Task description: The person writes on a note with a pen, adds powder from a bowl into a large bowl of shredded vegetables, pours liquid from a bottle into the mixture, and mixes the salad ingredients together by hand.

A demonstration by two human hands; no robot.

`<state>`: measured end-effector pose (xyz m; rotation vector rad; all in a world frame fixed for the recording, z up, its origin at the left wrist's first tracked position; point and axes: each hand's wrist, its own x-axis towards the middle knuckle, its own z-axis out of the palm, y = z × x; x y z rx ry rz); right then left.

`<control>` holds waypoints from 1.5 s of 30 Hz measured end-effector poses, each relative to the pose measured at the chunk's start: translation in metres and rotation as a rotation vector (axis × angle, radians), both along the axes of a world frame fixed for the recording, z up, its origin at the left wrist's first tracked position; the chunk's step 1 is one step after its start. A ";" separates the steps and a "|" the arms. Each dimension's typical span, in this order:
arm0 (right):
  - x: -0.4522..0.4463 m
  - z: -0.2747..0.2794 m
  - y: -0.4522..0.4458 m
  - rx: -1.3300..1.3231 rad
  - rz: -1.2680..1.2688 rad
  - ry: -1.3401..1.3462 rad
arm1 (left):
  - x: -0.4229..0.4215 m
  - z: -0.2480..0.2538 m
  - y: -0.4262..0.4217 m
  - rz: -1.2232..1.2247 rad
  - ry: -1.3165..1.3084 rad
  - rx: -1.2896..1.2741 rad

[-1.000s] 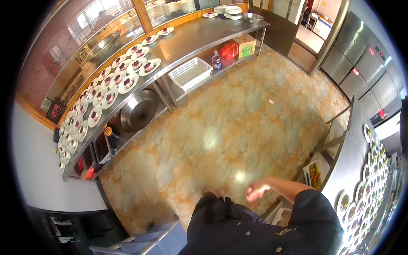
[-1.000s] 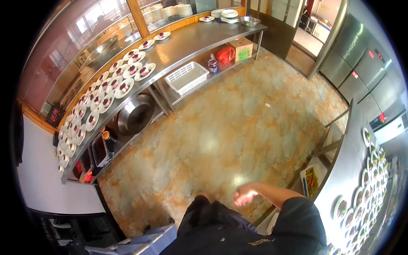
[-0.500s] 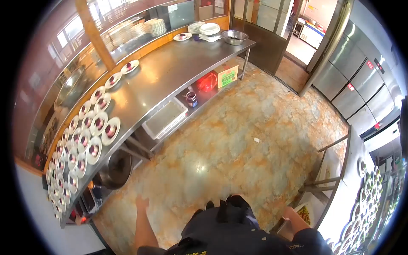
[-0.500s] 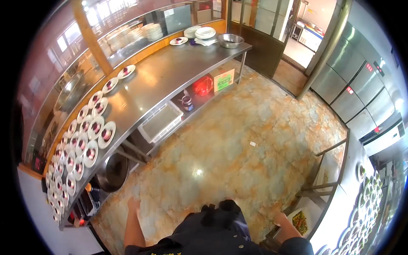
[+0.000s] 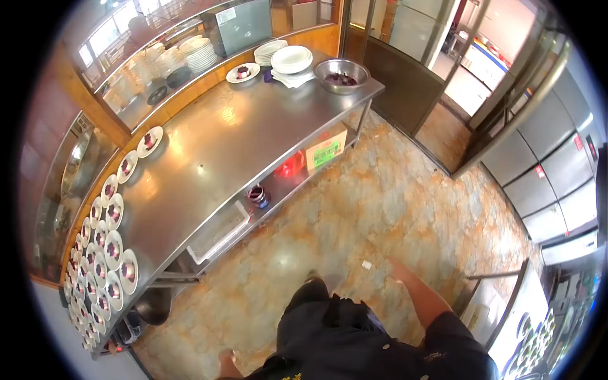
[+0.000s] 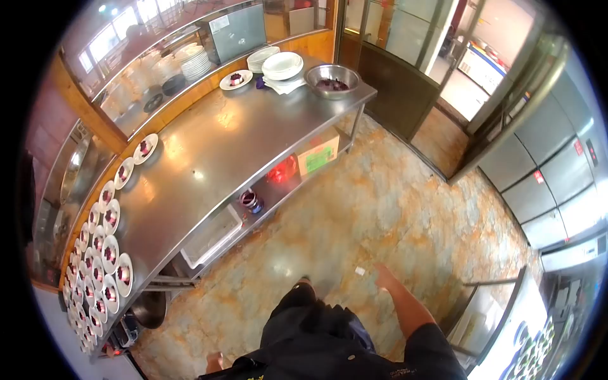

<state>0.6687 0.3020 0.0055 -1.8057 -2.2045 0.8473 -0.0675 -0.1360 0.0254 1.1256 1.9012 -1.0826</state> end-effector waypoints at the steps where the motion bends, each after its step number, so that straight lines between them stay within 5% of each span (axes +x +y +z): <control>1: -0.028 0.031 0.070 -0.071 0.105 -0.068 | 0.024 0.002 0.007 0.177 0.009 0.050; 2: -0.057 0.073 0.135 -0.140 0.212 -0.141 | 0.048 0.002 0.028 0.379 0.034 0.083; 5: -0.063 0.041 0.298 -0.641 0.182 -0.111 | 0.084 -0.019 0.127 0.896 0.173 0.269; 8: -0.031 -0.007 0.404 -0.561 0.200 -0.214 | 0.094 -0.062 0.256 1.185 0.239 0.604; 12: 0.007 -0.098 0.549 -0.461 0.358 -0.293 | 0.121 -0.059 0.477 1.086 0.196 0.725; 17: -0.041 -0.207 0.769 -0.626 -0.050 0.047 | 0.204 -0.110 0.638 1.023 0.177 0.830; 19: -0.073 -0.254 0.855 -0.128 0.743 -0.603 | 0.253 -0.123 0.695 1.109 0.117 0.782; 20: -0.087 -0.277 0.889 -0.043 0.858 -0.649 | 0.280 -0.127 0.729 1.217 0.053 0.751; 23: -0.113 -0.309 0.966 -0.356 0.471 -0.331 | 0.356 -0.183 0.780 1.243 -0.110 0.803; 28: -0.100 -0.324 0.987 -0.456 0.277 -0.074 | 0.432 -0.270 0.892 1.294 -0.332 1.088; 29: -0.095 -0.322 0.985 -0.474 0.238 -0.013 | 0.443 -0.293 0.921 1.143 -0.324 1.222; 31: -0.083 -0.311 0.982 -0.512 0.162 0.121 | 0.444 -0.286 1.003 1.098 -0.502 1.056; 32: -0.080 -0.303 0.984 -0.534 0.137 0.183 | 0.449 -0.296 1.035 0.810 -0.480 1.074; 33: -0.079 -0.295 0.984 -0.552 0.113 0.248 | 0.449 -0.285 1.073 1.012 -0.537 1.007; 34: -0.080 -0.287 0.986 -0.574 0.094 0.297 | 0.456 -0.284 1.093 0.900 -0.505 1.042; 35: -0.087 -0.278 0.989 -0.588 0.090 0.347 | 0.468 -0.310 1.108 1.020 -0.637 0.916; 36: -0.093 -0.270 0.990 -0.603 0.089 0.397 | 0.489 -0.356 1.132 1.024 -0.645 1.100; 42: -0.156 -0.247 0.983 -0.687 0.180 0.634 | 0.455 -0.260 1.187 0.986 -0.383 1.751; 45: -0.212 -0.241 0.977 -0.751 0.268 0.712 | 0.445 -0.283 1.210 1.039 -0.348 1.444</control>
